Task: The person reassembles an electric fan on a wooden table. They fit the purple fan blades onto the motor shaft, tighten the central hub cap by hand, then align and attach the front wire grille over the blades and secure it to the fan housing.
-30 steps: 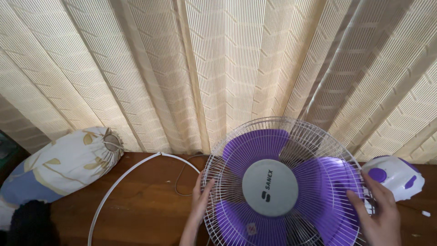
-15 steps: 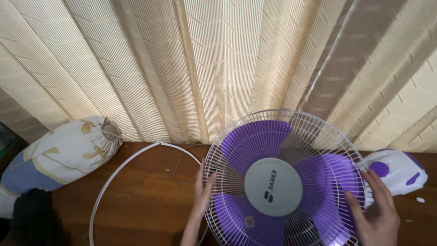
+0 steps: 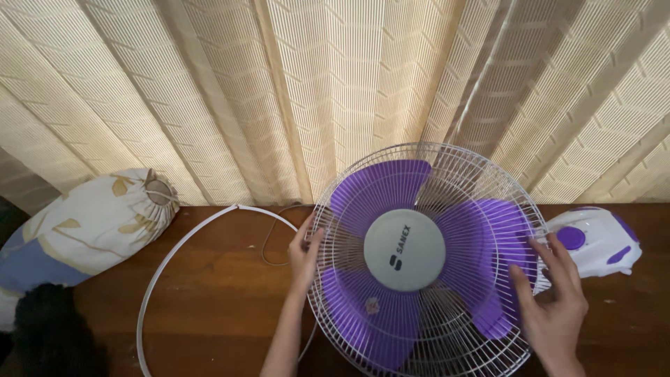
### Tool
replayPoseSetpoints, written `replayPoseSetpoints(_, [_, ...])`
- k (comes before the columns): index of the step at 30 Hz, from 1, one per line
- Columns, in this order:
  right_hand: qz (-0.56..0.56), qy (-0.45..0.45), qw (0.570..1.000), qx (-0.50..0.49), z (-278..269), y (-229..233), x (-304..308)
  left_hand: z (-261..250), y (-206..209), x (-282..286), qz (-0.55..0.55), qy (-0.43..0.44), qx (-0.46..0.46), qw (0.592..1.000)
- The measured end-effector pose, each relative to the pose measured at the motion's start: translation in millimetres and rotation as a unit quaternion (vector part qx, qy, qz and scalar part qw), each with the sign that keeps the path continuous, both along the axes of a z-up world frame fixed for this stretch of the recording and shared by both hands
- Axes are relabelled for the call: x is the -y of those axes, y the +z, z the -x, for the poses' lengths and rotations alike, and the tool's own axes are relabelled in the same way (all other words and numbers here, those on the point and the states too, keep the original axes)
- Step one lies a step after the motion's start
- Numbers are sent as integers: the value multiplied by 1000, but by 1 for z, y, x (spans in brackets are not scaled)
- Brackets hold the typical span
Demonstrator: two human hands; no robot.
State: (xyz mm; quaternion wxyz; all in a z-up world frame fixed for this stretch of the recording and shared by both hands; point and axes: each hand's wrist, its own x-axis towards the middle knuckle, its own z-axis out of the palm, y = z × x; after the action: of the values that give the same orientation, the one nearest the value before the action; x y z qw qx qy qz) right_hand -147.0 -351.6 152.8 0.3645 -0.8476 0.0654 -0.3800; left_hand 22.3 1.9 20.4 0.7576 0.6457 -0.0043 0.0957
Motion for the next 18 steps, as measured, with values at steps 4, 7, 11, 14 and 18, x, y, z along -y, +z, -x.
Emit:
replayPoseSetpoints(4, [-15,-5,1000,11,10,-7,-11,-4,0,-4,-41,8,2,999])
replayPoseSetpoints(7, [-31,-5,999,25,21,-12,-22,-9,-10,-6,-37,12,36,999])
replayPoseSetpoints(11, [-104,-11,994,-1,36,-17,-38,-2,-26,-14,-51,37,40,997])
replayPoseSetpoints(14, [18,-39,999,-5,46,-24,-46,10,-40,-23,-51,80,-2,996])
replayPoseSetpoints(18, [-59,8,998,-1,54,-36,-50,36,-56,-29,-37,98,-20,994])
